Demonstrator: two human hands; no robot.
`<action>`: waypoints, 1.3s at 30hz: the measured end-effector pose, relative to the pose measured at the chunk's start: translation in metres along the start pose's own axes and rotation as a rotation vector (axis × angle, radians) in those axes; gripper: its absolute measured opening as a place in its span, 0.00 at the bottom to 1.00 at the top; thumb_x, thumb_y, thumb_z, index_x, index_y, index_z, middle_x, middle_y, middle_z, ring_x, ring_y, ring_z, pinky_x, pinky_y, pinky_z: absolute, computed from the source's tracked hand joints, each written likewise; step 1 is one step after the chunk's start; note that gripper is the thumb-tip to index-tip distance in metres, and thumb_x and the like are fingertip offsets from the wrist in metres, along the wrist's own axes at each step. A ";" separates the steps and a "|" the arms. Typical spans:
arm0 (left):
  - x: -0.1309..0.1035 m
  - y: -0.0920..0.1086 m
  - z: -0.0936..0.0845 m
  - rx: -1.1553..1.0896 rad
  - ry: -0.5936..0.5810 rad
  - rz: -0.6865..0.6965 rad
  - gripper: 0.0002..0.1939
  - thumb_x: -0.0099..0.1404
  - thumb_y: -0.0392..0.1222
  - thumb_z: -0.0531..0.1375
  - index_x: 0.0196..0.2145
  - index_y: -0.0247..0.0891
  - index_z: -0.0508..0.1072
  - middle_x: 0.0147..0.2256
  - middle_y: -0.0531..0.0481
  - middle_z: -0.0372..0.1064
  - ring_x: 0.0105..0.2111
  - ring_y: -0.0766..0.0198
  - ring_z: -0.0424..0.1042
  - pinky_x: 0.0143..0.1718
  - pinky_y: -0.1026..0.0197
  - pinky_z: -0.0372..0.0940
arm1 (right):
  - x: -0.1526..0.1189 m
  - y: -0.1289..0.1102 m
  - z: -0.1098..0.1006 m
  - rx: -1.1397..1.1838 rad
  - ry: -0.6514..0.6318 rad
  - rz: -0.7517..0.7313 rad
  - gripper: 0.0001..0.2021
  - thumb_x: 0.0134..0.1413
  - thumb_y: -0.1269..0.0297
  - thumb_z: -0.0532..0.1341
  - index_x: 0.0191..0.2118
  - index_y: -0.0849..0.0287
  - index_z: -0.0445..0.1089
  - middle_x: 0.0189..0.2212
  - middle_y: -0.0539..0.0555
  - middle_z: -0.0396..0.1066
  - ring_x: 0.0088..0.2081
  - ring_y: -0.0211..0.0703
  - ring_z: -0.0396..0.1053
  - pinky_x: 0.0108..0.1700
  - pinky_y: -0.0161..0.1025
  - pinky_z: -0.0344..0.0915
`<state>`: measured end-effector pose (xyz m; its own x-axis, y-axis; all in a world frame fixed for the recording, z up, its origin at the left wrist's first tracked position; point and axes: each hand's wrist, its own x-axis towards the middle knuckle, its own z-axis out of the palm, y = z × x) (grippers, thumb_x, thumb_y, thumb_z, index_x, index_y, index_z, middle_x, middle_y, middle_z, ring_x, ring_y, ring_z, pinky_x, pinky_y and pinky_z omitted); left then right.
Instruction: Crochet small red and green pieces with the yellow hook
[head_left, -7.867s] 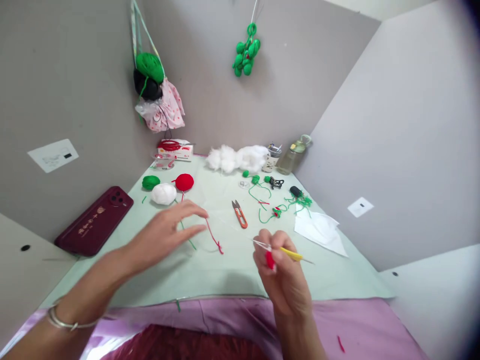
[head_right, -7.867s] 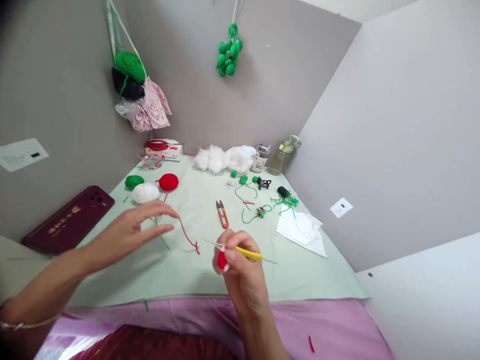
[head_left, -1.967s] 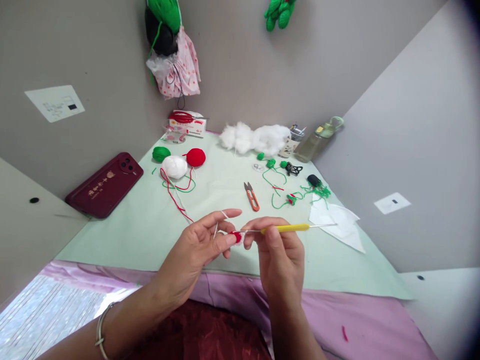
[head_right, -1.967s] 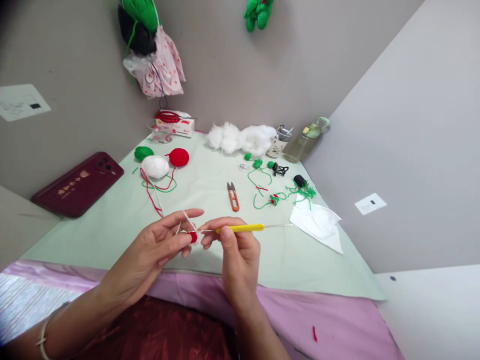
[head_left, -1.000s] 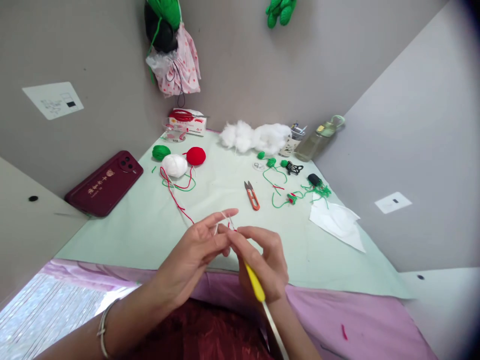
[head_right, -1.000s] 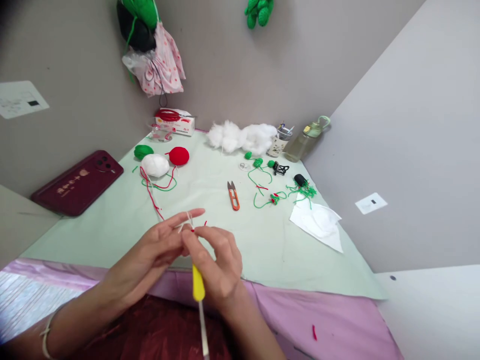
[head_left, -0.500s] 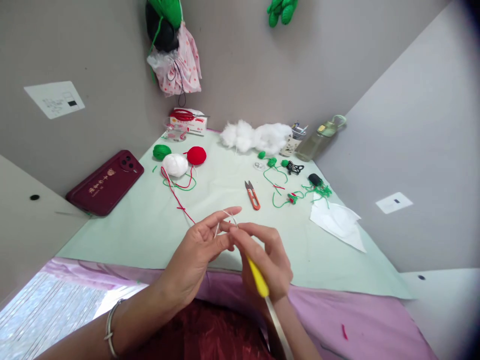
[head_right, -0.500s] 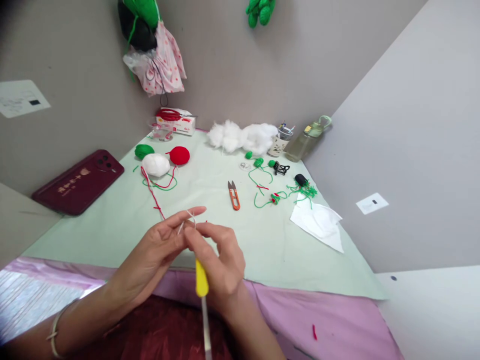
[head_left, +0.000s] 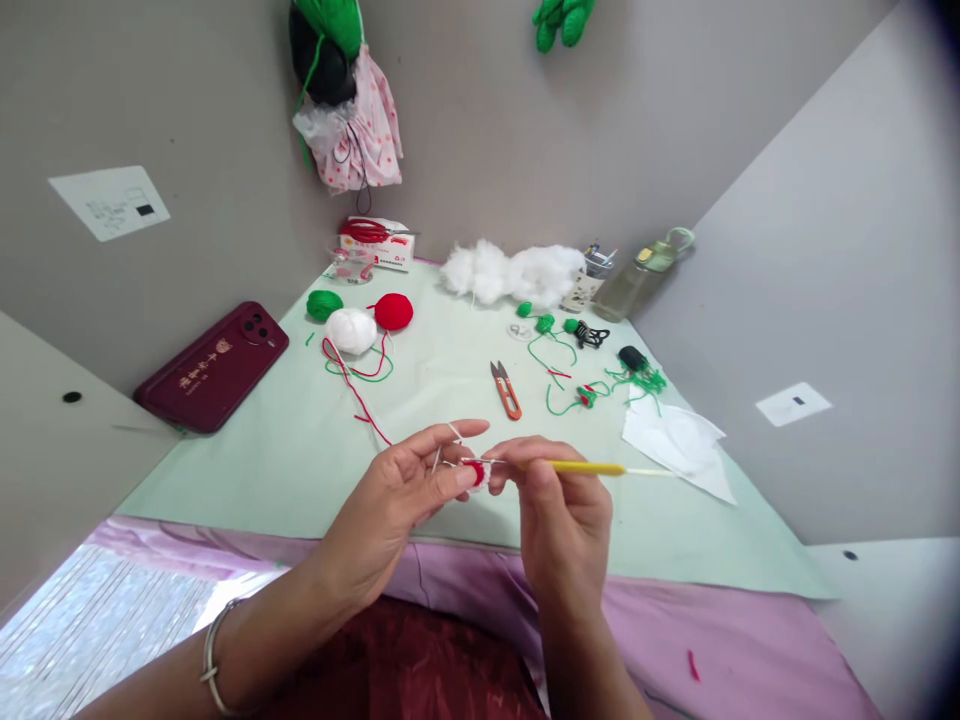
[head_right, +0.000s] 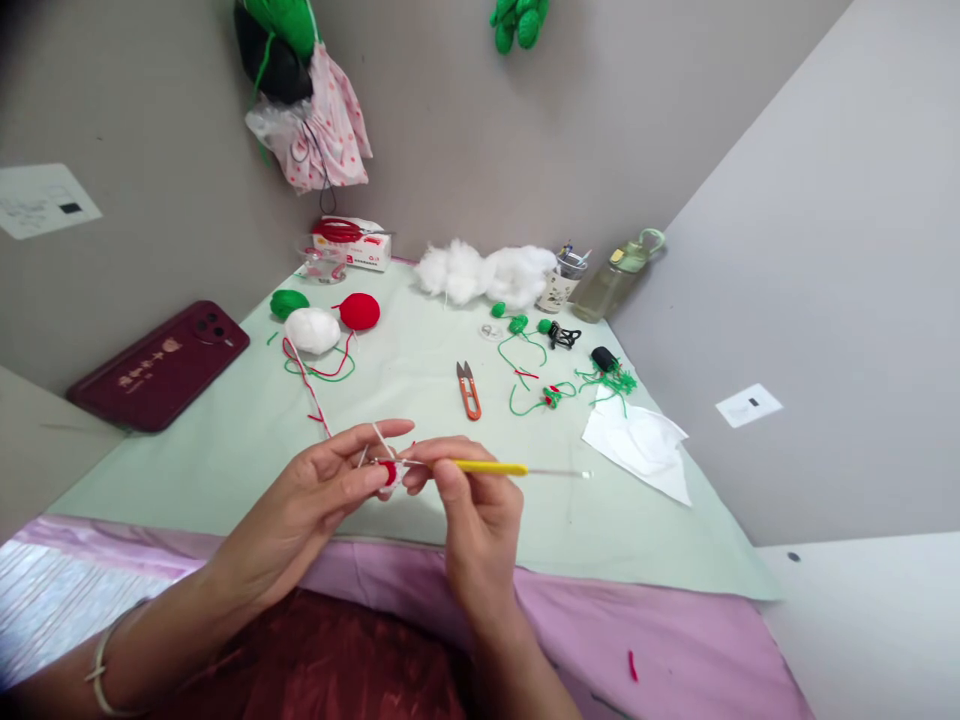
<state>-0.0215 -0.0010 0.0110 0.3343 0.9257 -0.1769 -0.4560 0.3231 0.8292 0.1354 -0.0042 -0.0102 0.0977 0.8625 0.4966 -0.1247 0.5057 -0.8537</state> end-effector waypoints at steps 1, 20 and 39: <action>-0.001 0.001 -0.001 0.011 -0.001 0.004 0.16 0.65 0.45 0.72 0.51 0.50 0.84 0.37 0.54 0.72 0.38 0.66 0.69 0.45 0.63 0.63 | 0.000 -0.001 -0.001 0.053 0.002 0.034 0.10 0.73 0.65 0.59 0.43 0.53 0.80 0.36 0.51 0.80 0.30 0.37 0.76 0.35 0.38 0.76; 0.002 0.001 -0.004 -0.179 -0.015 -0.083 0.18 0.65 0.39 0.72 0.53 0.42 0.83 0.22 0.64 0.59 0.19 0.77 0.46 0.44 0.65 0.66 | -0.007 -0.005 -0.005 -0.325 0.012 -0.240 0.13 0.72 0.71 0.57 0.47 0.52 0.78 0.34 0.51 0.78 0.34 0.42 0.76 0.38 0.42 0.75; 0.006 -0.001 -0.003 -0.119 0.014 0.014 0.15 0.62 0.39 0.74 0.47 0.44 0.86 0.29 0.57 0.70 0.25 0.75 0.61 0.40 0.66 0.65 | -0.003 -0.004 -0.003 -0.144 0.027 -0.090 0.11 0.72 0.68 0.60 0.43 0.51 0.80 0.33 0.50 0.77 0.34 0.41 0.73 0.38 0.41 0.71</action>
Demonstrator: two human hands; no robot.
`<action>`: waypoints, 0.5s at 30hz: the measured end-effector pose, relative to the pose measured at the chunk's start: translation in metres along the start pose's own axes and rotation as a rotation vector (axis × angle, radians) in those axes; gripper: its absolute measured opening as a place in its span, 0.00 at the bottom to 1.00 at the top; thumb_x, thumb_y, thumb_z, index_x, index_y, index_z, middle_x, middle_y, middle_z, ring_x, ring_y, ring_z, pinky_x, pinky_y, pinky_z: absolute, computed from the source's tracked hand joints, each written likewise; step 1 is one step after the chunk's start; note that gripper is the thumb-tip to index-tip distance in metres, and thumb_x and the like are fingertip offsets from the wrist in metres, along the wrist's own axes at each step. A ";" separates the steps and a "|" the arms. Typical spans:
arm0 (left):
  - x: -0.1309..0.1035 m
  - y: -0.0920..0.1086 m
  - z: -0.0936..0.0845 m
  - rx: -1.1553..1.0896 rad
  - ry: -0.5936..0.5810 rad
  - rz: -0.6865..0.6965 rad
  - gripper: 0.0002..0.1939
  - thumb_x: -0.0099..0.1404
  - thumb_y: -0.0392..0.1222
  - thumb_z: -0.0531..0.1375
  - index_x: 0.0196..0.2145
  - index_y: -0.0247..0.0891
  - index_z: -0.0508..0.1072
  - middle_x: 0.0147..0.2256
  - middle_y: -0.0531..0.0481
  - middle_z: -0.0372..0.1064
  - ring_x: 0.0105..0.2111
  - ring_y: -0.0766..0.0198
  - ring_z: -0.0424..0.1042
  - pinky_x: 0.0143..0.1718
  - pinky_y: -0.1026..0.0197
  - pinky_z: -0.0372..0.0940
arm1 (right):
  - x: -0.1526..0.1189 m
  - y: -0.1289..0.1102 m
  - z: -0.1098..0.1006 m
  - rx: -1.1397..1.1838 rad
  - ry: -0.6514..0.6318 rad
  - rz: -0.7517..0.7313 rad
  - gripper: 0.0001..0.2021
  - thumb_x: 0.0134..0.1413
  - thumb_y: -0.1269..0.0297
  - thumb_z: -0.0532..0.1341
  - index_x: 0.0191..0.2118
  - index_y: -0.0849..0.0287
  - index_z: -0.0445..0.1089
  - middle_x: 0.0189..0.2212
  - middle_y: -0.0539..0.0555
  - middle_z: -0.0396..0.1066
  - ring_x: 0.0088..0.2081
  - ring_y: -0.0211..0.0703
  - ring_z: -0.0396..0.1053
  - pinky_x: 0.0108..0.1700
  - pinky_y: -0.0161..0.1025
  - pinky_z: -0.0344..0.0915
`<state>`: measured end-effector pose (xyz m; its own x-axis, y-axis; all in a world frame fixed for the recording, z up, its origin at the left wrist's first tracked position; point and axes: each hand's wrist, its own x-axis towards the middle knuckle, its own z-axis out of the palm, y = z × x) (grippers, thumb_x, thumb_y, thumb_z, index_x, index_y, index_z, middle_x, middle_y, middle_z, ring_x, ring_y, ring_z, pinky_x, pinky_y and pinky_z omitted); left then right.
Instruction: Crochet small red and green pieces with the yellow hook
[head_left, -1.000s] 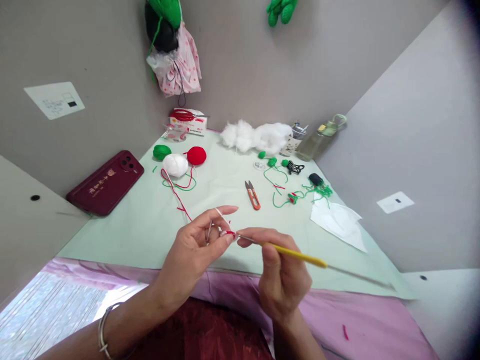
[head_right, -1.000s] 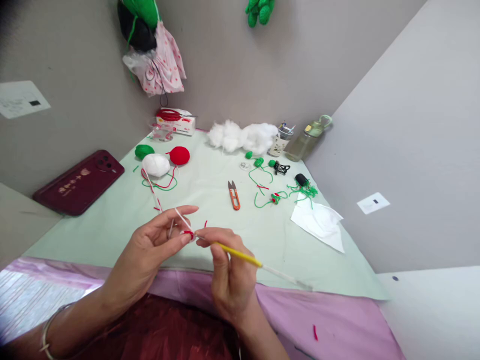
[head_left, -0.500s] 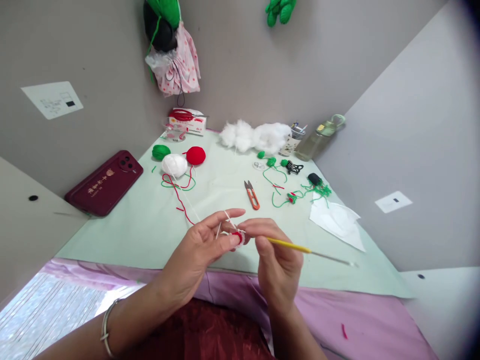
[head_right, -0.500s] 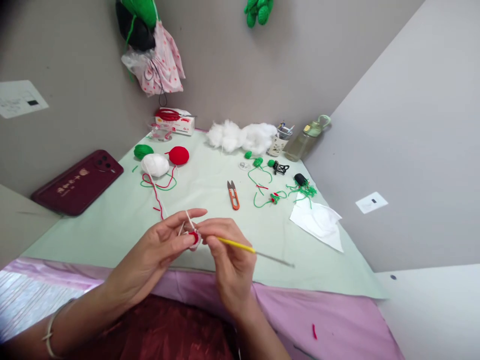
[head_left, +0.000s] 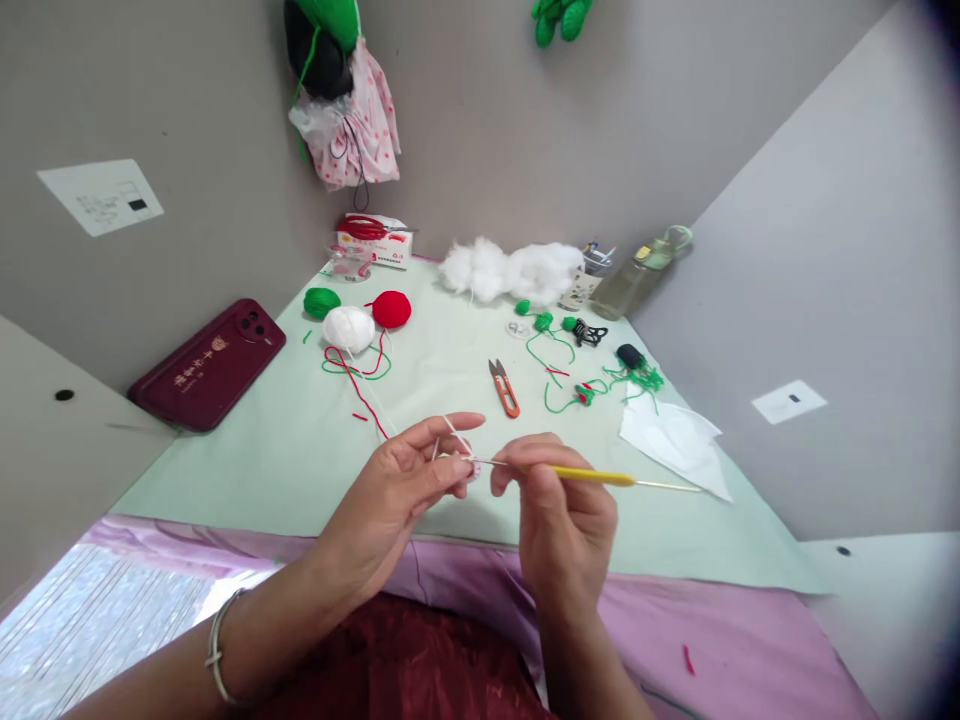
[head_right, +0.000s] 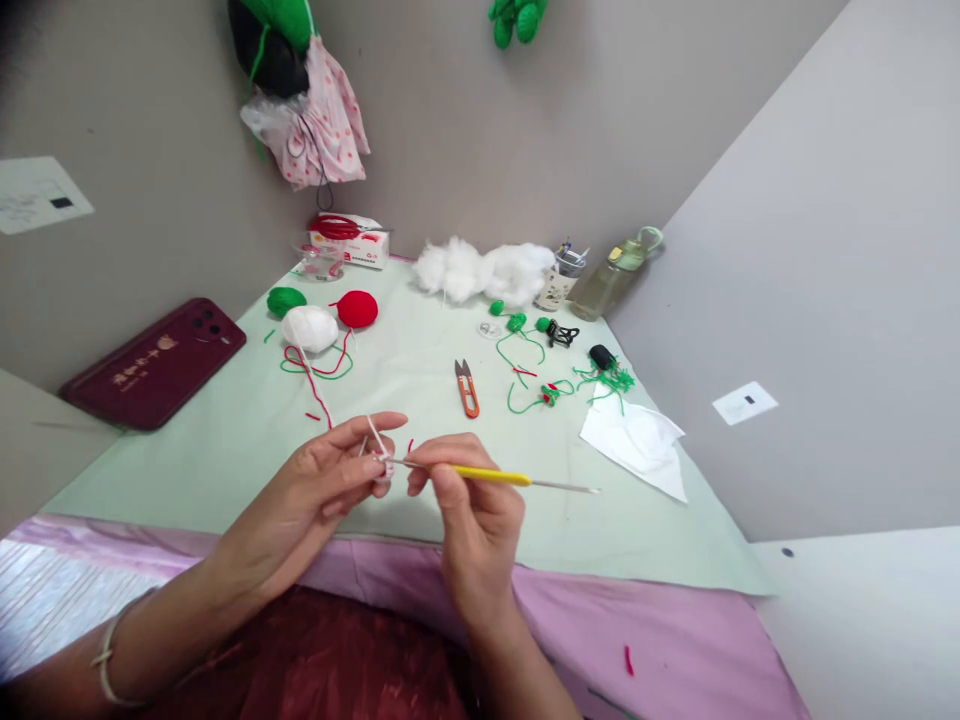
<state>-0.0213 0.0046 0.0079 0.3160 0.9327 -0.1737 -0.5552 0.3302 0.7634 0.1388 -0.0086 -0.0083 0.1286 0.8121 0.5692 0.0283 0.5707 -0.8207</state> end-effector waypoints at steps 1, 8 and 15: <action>-0.001 -0.001 0.001 0.050 -0.001 0.027 0.15 0.62 0.40 0.74 0.47 0.46 0.86 0.31 0.56 0.71 0.29 0.73 0.66 0.38 0.66 0.64 | 0.000 0.000 0.001 0.004 -0.026 0.014 0.10 0.71 0.67 0.61 0.42 0.51 0.81 0.35 0.51 0.78 0.36 0.41 0.74 0.39 0.41 0.72; -0.004 -0.002 -0.002 0.217 -0.001 0.046 0.15 0.64 0.47 0.73 0.49 0.53 0.85 0.36 0.55 0.70 0.33 0.69 0.64 0.28 0.66 0.55 | -0.002 0.003 0.000 0.241 0.002 0.187 0.11 0.73 0.63 0.59 0.43 0.52 0.80 0.37 0.51 0.81 0.32 0.37 0.77 0.36 0.37 0.75; -0.007 -0.003 -0.006 0.312 0.019 0.128 0.16 0.65 0.46 0.72 0.51 0.55 0.84 0.34 0.55 0.68 0.34 0.68 0.63 0.37 0.65 0.59 | -0.005 -0.005 -0.002 0.024 -0.022 0.072 0.12 0.75 0.67 0.55 0.45 0.53 0.77 0.37 0.51 0.80 0.33 0.38 0.78 0.38 0.39 0.76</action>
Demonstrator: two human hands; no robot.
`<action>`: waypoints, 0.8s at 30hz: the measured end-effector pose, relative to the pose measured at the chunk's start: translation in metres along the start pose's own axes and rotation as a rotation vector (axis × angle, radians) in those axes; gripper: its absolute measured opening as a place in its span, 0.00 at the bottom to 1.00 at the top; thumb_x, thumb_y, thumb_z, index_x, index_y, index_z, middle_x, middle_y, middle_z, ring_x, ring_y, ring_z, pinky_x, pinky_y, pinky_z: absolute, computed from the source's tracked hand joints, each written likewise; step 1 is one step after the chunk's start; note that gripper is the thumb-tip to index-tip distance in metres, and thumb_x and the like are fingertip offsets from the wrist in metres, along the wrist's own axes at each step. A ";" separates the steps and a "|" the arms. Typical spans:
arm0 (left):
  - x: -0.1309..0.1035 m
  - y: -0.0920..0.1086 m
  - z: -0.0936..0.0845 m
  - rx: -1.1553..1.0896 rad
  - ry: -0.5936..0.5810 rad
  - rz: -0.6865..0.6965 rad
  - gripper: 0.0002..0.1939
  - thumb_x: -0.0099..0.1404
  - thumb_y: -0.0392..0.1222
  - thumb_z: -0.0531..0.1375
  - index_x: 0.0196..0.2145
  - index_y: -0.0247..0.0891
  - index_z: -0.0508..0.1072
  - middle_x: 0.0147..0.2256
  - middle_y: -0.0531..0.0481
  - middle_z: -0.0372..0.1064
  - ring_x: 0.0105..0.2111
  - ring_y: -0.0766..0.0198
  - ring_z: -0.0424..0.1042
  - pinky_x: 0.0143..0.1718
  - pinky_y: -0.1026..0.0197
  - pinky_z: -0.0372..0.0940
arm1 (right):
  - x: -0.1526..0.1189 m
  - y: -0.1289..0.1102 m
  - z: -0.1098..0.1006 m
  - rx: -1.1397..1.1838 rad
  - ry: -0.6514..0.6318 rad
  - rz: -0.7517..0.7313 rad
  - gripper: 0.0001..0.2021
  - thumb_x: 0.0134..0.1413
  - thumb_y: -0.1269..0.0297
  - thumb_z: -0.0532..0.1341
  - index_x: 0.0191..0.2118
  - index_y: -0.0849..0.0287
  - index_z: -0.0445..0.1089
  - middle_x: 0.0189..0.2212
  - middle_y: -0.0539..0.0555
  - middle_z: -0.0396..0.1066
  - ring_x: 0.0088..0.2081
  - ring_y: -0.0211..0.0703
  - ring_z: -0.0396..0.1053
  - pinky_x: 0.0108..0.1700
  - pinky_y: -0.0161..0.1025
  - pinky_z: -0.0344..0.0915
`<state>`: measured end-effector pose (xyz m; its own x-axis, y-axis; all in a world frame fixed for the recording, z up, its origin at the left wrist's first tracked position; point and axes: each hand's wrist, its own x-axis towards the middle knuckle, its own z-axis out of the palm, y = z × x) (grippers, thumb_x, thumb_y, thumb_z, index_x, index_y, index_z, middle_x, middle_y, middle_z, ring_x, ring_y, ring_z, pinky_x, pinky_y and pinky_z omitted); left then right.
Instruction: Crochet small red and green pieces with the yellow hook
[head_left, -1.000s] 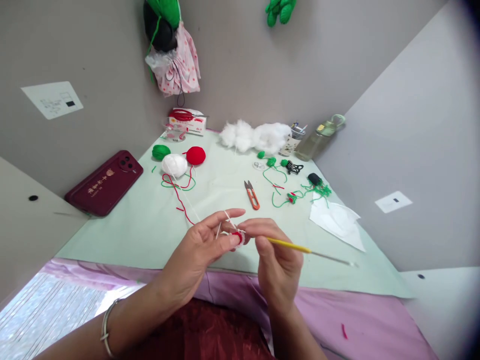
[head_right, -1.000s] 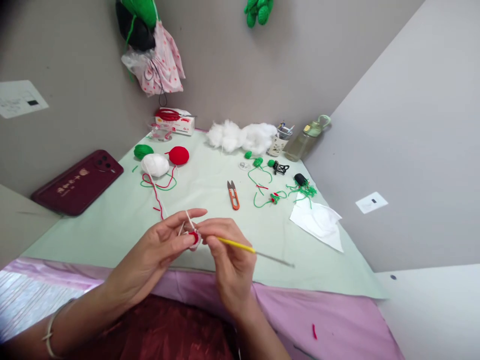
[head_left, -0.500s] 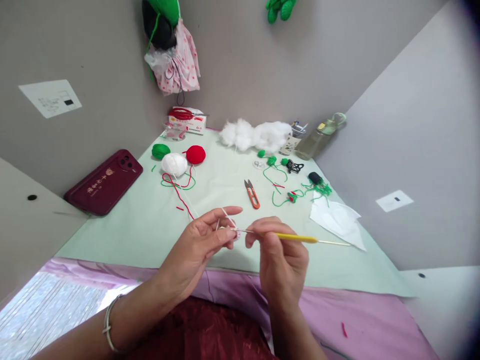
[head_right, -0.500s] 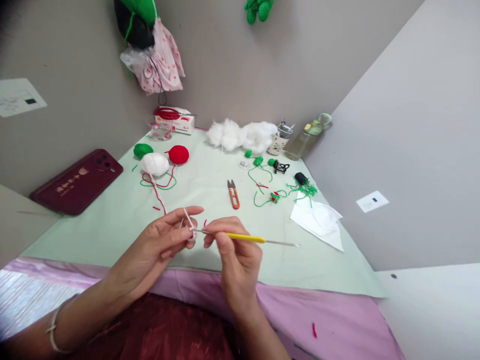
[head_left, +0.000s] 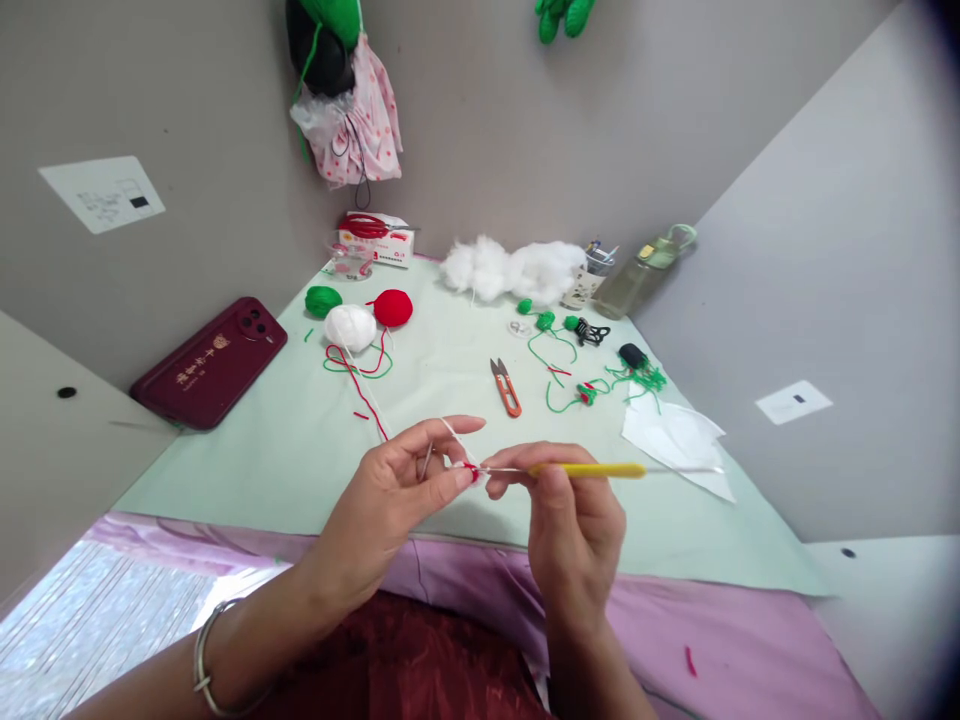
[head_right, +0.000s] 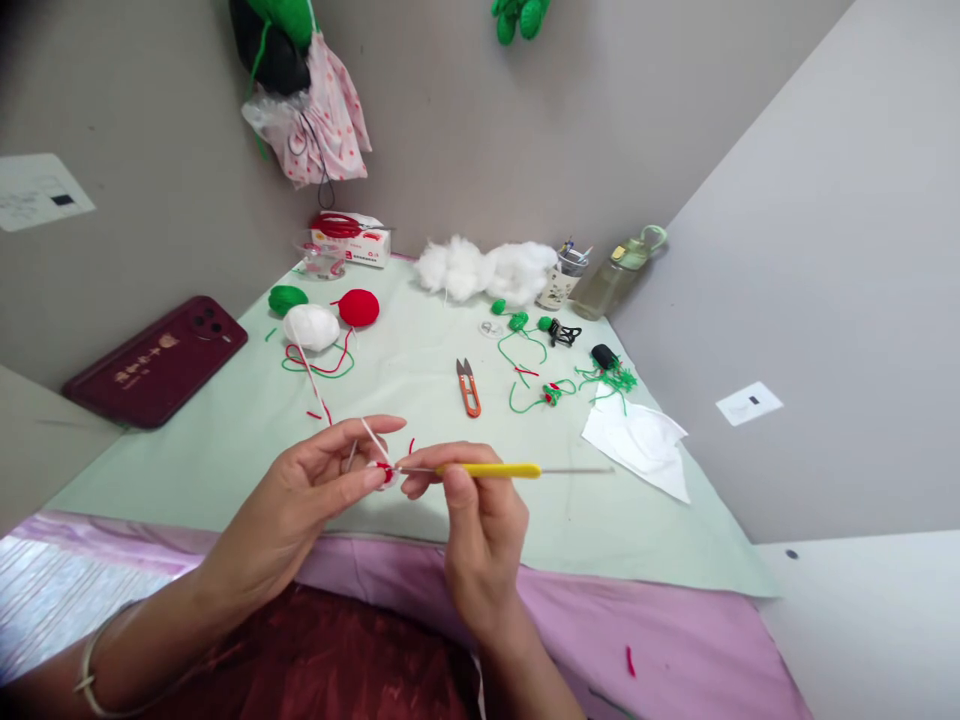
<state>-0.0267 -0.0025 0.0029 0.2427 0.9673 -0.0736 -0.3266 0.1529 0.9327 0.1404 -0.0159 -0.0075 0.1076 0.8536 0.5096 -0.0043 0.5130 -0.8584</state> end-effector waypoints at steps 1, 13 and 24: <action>-0.001 0.000 0.001 0.029 0.016 0.019 0.16 0.65 0.46 0.72 0.51 0.54 0.84 0.33 0.56 0.67 0.32 0.68 0.61 0.36 0.65 0.59 | -0.002 0.000 0.000 -0.094 -0.011 -0.066 0.12 0.74 0.69 0.55 0.46 0.53 0.77 0.38 0.52 0.80 0.34 0.39 0.78 0.39 0.40 0.76; -0.001 0.000 0.006 -0.082 0.051 0.004 0.20 0.62 0.43 0.74 0.53 0.51 0.82 0.33 0.56 0.70 0.33 0.69 0.65 0.38 0.67 0.61 | -0.012 0.014 -0.001 -0.521 -0.072 -0.484 0.17 0.69 0.75 0.58 0.57 0.52 0.74 0.43 0.57 0.81 0.44 0.46 0.80 0.43 0.43 0.79; 0.004 0.007 0.004 -0.301 -0.017 -0.180 0.21 0.61 0.40 0.75 0.53 0.45 0.83 0.31 0.56 0.71 0.27 0.72 0.63 0.38 0.65 0.64 | 0.001 0.004 0.005 -0.108 0.037 -0.119 0.11 0.73 0.68 0.57 0.44 0.53 0.78 0.33 0.53 0.77 0.32 0.43 0.75 0.36 0.44 0.75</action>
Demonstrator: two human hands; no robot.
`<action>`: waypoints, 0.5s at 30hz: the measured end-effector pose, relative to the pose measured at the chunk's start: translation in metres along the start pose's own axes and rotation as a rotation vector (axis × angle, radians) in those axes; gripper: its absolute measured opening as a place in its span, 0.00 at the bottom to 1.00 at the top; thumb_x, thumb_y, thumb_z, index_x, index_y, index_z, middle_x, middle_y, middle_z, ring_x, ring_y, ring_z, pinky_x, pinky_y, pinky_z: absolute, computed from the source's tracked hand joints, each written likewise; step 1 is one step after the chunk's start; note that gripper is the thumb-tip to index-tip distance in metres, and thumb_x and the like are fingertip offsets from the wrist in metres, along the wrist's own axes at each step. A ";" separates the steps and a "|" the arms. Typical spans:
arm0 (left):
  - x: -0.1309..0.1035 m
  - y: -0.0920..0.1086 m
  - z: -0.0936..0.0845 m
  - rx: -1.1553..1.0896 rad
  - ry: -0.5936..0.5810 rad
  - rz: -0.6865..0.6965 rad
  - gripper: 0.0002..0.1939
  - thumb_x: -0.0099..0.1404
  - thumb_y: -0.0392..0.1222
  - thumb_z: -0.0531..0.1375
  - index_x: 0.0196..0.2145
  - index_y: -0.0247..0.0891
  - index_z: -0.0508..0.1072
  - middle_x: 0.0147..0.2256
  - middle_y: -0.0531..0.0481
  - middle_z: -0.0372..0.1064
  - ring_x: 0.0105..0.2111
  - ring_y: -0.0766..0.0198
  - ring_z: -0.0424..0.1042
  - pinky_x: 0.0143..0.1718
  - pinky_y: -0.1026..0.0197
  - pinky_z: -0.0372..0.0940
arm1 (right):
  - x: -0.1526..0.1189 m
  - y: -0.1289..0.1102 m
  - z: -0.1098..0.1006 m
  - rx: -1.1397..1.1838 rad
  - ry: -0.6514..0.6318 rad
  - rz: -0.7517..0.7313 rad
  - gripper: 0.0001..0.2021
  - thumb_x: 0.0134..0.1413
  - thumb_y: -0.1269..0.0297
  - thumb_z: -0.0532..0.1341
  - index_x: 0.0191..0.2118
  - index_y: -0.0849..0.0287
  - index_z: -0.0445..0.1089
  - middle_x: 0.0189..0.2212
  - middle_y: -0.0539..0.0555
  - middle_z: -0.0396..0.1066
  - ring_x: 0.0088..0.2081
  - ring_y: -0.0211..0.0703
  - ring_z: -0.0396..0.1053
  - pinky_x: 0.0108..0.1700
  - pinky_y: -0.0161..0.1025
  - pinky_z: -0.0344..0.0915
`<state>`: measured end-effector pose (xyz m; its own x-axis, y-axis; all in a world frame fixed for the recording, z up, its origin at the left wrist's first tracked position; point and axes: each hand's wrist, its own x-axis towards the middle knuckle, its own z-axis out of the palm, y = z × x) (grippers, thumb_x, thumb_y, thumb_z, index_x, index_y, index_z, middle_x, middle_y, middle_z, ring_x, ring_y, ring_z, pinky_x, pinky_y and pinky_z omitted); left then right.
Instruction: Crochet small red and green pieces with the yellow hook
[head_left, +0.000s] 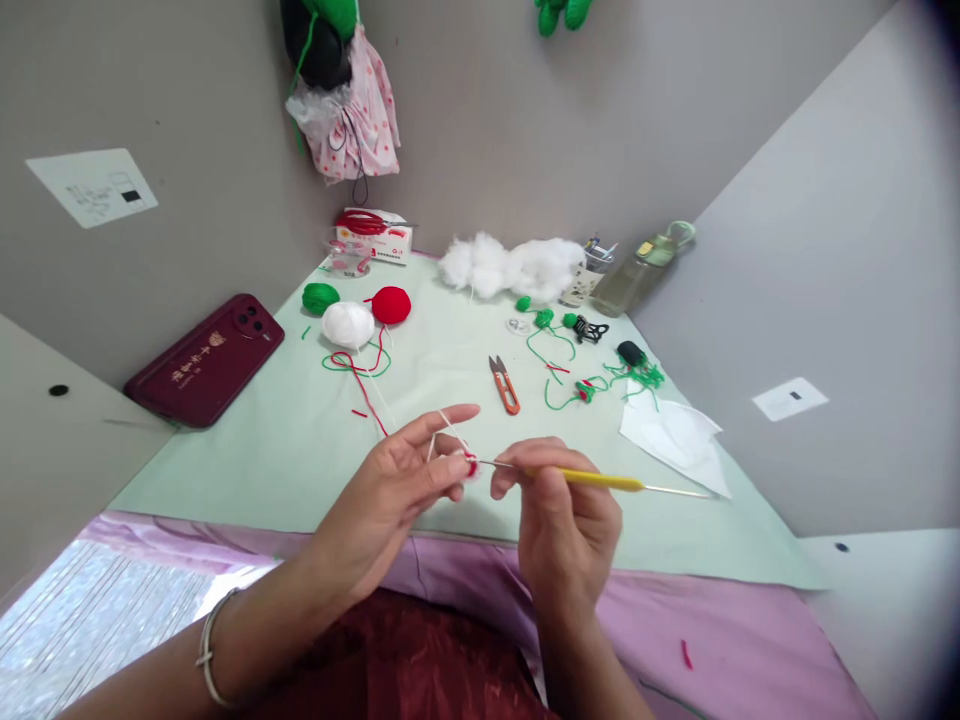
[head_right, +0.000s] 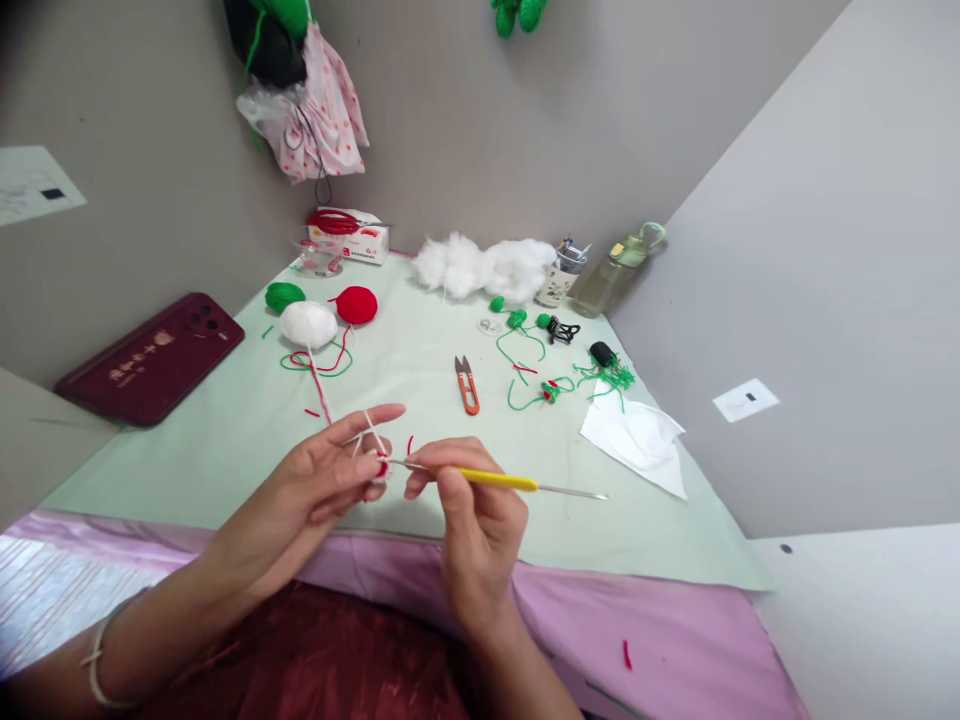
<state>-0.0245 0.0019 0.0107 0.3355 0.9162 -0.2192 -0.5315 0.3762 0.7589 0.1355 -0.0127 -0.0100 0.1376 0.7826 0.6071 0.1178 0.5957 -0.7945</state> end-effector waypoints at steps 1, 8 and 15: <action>-0.001 -0.001 0.001 0.030 -0.011 0.028 0.21 0.61 0.41 0.75 0.52 0.46 0.83 0.33 0.55 0.72 0.31 0.70 0.67 0.39 0.65 0.64 | 0.001 0.000 0.001 0.020 -0.021 0.013 0.11 0.72 0.67 0.57 0.43 0.53 0.78 0.34 0.53 0.78 0.34 0.43 0.76 0.37 0.44 0.76; 0.001 -0.010 0.001 0.088 0.007 0.098 0.22 0.62 0.43 0.75 0.54 0.47 0.83 0.36 0.53 0.75 0.37 0.66 0.71 0.42 0.65 0.65 | -0.011 0.007 0.001 -0.396 -0.095 -0.313 0.19 0.67 0.77 0.61 0.55 0.49 0.78 0.45 0.56 0.80 0.44 0.46 0.79 0.43 0.43 0.78; 0.005 -0.002 -0.002 -0.081 0.003 -0.046 0.16 0.62 0.39 0.74 0.49 0.39 0.85 0.21 0.63 0.60 0.18 0.79 0.47 0.33 0.68 0.65 | 0.000 0.003 -0.005 -0.018 0.031 0.004 0.12 0.71 0.71 0.58 0.45 0.52 0.80 0.33 0.51 0.77 0.31 0.41 0.74 0.35 0.42 0.74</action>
<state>-0.0238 0.0058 0.0069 0.3588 0.8980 -0.2546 -0.5764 0.4277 0.6963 0.1407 -0.0116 -0.0123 0.1684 0.7786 0.6045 0.1352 0.5893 -0.7966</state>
